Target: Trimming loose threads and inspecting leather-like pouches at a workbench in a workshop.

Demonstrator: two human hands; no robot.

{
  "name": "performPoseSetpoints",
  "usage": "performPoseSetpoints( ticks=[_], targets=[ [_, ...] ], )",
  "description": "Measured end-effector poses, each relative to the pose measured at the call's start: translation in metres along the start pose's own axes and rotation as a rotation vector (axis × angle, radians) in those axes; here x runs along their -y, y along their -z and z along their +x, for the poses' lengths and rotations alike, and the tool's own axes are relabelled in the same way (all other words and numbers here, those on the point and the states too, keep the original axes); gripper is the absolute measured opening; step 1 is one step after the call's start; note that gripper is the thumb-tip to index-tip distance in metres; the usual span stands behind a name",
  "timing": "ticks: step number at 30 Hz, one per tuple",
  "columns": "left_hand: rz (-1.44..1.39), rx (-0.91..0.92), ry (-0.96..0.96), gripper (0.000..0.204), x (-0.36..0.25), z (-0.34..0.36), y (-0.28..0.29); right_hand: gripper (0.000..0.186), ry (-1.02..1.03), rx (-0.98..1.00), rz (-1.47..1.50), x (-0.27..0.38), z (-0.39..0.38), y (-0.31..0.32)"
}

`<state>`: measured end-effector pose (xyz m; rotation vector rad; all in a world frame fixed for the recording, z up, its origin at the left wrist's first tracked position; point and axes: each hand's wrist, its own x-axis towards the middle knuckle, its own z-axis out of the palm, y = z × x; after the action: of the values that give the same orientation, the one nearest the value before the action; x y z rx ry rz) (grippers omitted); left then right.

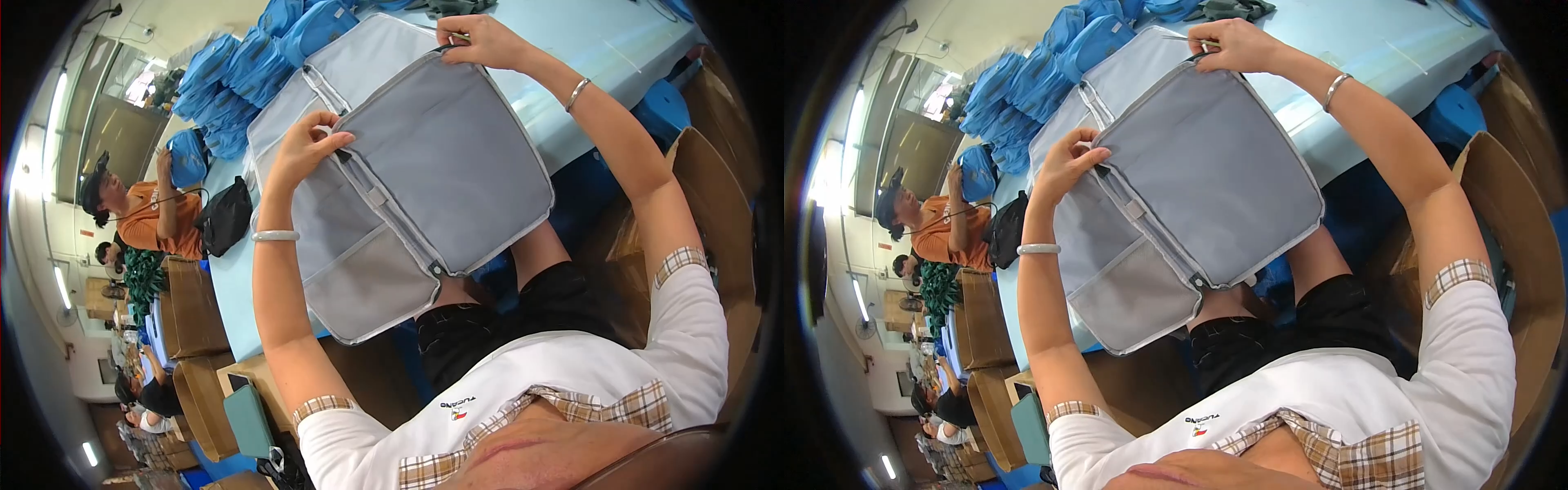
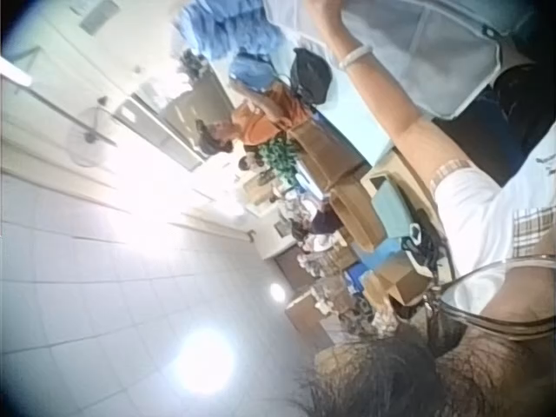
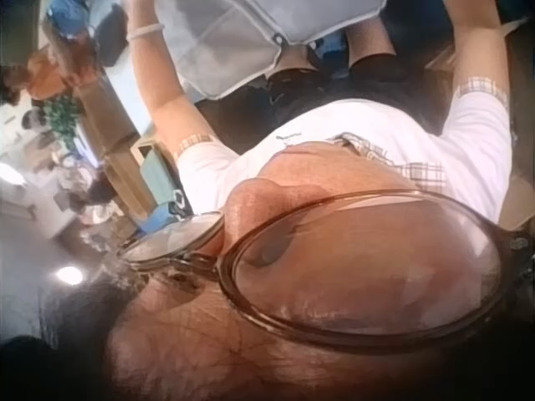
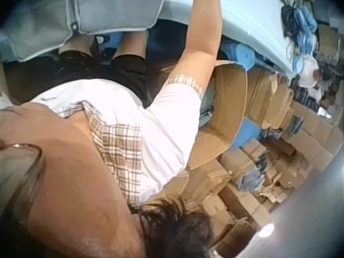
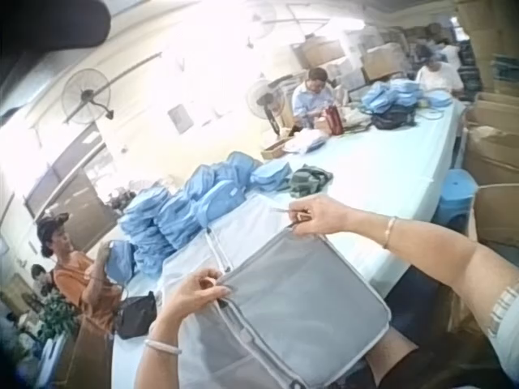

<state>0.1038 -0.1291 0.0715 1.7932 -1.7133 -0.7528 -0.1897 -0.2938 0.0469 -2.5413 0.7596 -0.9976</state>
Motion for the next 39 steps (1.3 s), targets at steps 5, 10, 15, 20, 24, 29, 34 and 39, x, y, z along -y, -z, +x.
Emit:
performPoseSetpoints(
  ticks=[5, 10, 15, 20, 24, 29, 34, 39],
  targets=[
    [-0.075, -0.001, -0.045, 0.032, 0.013, -0.006, 0.003, 0.014, -0.068, 0.024, 0.019, 0.000, -0.009, 0.001],
    [-0.181, 0.028, -0.046, 0.034, 0.006, -0.007, 0.002, 0.014, 0.099, -0.111, -0.095, -0.010, -0.010, -0.006],
    [-0.237, 0.156, 0.113, 0.027, 0.010, 0.008, 0.004, 0.013, 0.325, -0.351, -0.210, -0.016, -0.003, -0.010],
    [-0.193, 0.159, -0.009, 0.016, 0.014, 0.018, 0.003, 0.012, 0.373, -0.298, -0.161, -0.009, 0.003, -0.007],
    [-0.004, 0.026, -0.014, 0.019, 0.024, 0.011, 0.004, 0.015, 0.328, -0.181, -0.288, 0.012, 0.007, -0.015],
    [-0.049, -0.066, -0.195, 0.014, 0.021, 0.010, -0.013, 0.014, 0.265, -0.183, -0.330, 0.001, -0.002, -0.017],
    [0.023, -0.148, -0.163, 0.011, 0.026, 0.007, -0.013, 0.015, 0.165, -0.258, -0.244, -0.007, -0.011, -0.035],
    [0.203, -0.129, -0.206, 0.007, 0.037, 0.015, -0.009, 0.016, 0.172, -0.254, -0.216, 0.002, -0.006, -0.046]
  ],
)
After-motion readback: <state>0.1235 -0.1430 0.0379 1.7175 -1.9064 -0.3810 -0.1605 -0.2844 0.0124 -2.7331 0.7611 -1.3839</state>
